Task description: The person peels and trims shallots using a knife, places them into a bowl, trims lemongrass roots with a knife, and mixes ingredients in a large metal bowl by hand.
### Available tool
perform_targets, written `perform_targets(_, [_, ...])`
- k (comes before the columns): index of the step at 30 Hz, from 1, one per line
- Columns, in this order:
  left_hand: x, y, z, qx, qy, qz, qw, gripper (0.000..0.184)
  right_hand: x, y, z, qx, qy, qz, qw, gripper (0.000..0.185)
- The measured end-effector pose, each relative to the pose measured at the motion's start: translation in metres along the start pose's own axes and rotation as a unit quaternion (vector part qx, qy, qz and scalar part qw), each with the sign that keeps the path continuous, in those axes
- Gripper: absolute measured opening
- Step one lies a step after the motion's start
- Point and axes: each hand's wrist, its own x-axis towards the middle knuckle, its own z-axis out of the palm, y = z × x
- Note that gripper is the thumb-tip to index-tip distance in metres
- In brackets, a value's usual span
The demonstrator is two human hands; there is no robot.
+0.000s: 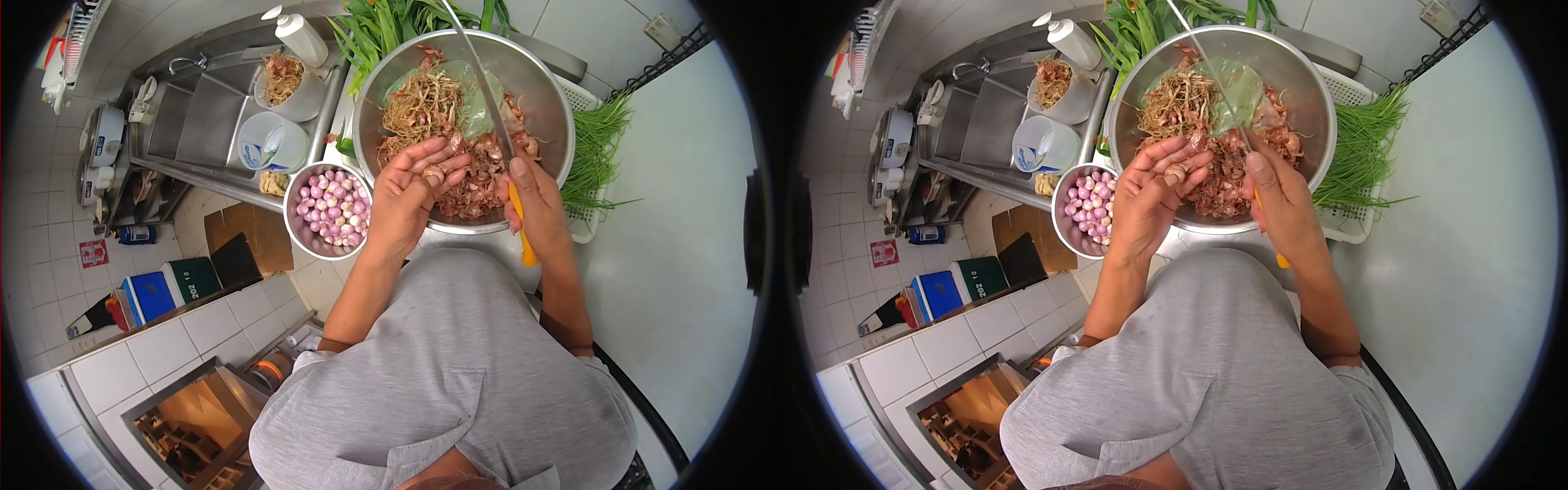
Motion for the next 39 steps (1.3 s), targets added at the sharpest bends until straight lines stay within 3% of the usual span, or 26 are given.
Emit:
perform_targets(9, [0.000, 0.005, 0.015, -0.016, -0.024, 0.001, 1.000, 0.054, -0.003, 0.013, 0.006, -0.195, -0.047, -0.140, 0.970, 0.060])
perform_targets(16, [-0.003, 0.008, 0.015, -0.043, -0.016, -0.015, 0.999, 0.058, 0.000, 0.010, 0.011, -0.260, 0.042, -0.158, 0.952, 0.060])
perform_targets(19, [-0.002, 0.007, 0.014, -0.031, 0.004, -0.002, 1.000, 0.063, 0.000, 0.011, 0.006, -0.207, 0.007, -0.202, 0.957, 0.061])
perform_targets(21, [-0.001, 0.006, 0.014, -0.019, -0.016, 0.026, 0.999, 0.067, -0.007, 0.004, 0.003, -0.201, -0.098, -0.146, 0.964, 0.060])
perform_targets(28, [-0.003, 0.006, 0.018, -0.045, -0.055, 0.030, 0.997, 0.068, -0.007, -0.001, 0.014, -0.091, -0.171, -0.085, 0.977, 0.053])
perform_targets(34, [-0.003, 0.002, 0.014, -0.027, -0.064, 0.015, 0.998, 0.067, -0.006, 0.004, 0.015, -0.089, -0.134, -0.068, 0.985, 0.051])
perform_targets(37, [-0.003, 0.000, 0.013, -0.048, -0.046, 0.007, 0.998, 0.059, -0.007, 0.006, 0.013, -0.004, -0.134, -0.047, 0.990, 0.049])
perform_targets(39, [-0.001, 0.001, 0.010, -0.081, 0.001, -0.042, 0.996, 0.047, -0.008, 0.003, 0.012, -0.001, -0.081, -0.028, 0.996, 0.048])
